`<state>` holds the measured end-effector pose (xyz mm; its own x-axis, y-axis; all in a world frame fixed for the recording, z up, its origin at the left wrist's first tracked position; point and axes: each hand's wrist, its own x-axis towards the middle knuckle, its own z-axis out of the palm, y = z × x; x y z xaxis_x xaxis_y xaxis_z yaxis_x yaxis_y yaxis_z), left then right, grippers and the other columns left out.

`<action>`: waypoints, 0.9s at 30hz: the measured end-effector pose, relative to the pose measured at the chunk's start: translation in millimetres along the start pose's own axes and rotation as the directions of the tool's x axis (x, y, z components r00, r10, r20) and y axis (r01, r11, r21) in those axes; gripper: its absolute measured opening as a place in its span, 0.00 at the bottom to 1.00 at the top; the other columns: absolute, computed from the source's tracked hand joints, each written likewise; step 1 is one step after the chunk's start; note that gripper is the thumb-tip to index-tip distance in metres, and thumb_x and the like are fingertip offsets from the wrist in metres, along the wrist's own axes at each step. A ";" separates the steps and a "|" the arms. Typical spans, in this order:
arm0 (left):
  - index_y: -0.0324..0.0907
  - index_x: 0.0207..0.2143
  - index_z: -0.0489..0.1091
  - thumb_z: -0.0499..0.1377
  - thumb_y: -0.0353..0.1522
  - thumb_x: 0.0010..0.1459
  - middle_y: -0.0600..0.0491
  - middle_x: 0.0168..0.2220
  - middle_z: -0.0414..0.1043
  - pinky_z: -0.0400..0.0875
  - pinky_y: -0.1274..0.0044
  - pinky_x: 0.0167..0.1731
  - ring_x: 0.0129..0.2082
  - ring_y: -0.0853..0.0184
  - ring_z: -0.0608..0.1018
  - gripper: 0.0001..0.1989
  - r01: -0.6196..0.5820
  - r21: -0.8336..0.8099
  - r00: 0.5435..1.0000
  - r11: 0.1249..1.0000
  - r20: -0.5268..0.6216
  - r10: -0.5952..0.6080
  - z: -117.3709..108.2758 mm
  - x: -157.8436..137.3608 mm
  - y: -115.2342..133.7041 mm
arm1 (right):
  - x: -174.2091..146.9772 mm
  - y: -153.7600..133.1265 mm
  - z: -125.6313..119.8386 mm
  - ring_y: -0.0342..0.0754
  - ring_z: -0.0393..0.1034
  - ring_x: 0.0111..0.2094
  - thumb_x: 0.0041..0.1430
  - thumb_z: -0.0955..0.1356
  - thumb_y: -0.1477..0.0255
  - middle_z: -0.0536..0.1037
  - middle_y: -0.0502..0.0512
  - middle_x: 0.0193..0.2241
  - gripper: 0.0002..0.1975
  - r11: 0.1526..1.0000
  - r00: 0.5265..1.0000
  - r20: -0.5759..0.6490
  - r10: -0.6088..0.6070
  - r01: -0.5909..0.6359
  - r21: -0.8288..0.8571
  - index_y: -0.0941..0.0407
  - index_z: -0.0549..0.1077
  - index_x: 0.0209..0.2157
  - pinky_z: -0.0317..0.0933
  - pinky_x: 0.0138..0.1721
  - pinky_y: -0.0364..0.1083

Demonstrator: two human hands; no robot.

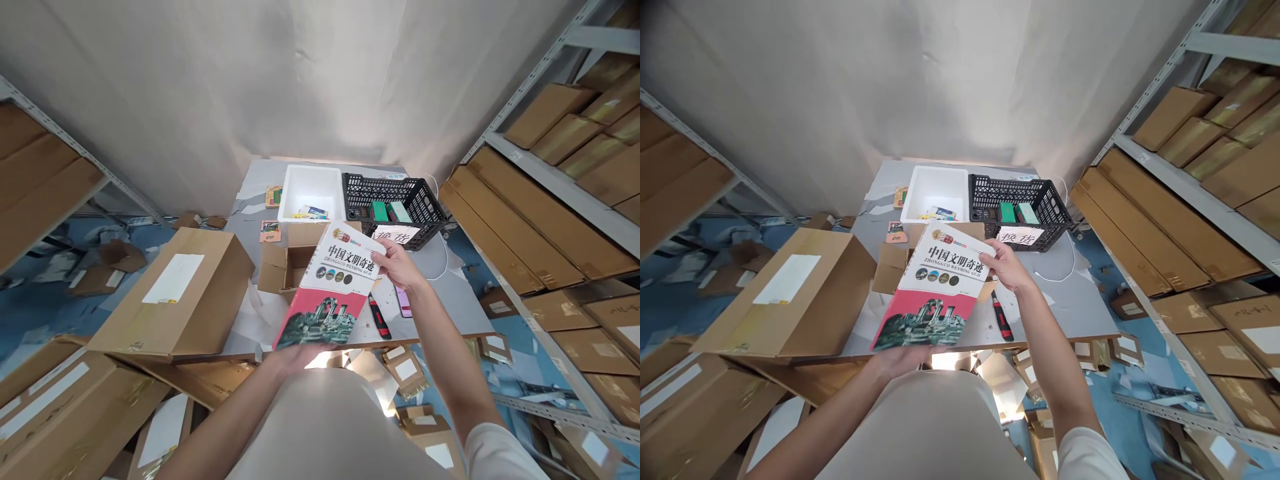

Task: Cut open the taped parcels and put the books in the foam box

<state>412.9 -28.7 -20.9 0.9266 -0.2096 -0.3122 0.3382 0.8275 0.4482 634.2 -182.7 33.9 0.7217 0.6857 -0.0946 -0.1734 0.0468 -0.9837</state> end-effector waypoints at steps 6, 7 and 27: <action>0.41 0.44 0.69 0.64 0.47 0.46 0.47 0.40 0.75 0.72 0.66 0.41 0.36 0.62 0.78 0.26 -0.206 0.339 0.903 0.918 -0.295 0.312 -39.4 -9.9 10.9 | 8.0 -2.8 -7.7 0.51 0.74 0.35 0.40 0.75 0.62 0.80 0.54 0.35 0.24 0.994 0.995 -0.074 0.064 -0.071 -0.084 0.53 0.72 0.41 0.71 0.30 0.48; 0.40 0.42 0.69 0.65 0.43 0.46 0.49 0.37 0.76 0.73 0.69 0.39 0.31 0.65 0.78 0.23 -0.194 0.396 0.882 0.897 -0.329 0.336 -42.7 -9.8 9.7 | 10.7 -1.4 -7.7 0.51 0.74 0.36 0.40 0.75 0.62 0.80 0.55 0.35 0.25 0.994 0.994 -0.085 0.068 -0.075 -0.078 0.53 0.71 0.42 0.71 0.31 0.49; 0.42 0.39 0.67 0.65 0.42 0.47 0.52 0.38 0.75 0.74 0.71 0.42 0.32 0.69 0.79 0.20 -0.367 0.346 0.775 0.864 -0.400 0.489 -44.1 37.0 48.2 | -14.6 67.3 57.1 0.47 0.76 0.29 0.52 0.70 0.61 0.75 0.50 0.38 0.32 0.973 0.985 0.020 0.170 -0.171 0.152 0.40 0.58 0.58 0.72 0.30 0.48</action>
<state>456.3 26.4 -47.8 0.8180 0.4507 -0.3575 0.0090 0.6113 0.7913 573.8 -148.1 -22.2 0.6683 0.6979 -0.2577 -0.3941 0.0383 -0.9183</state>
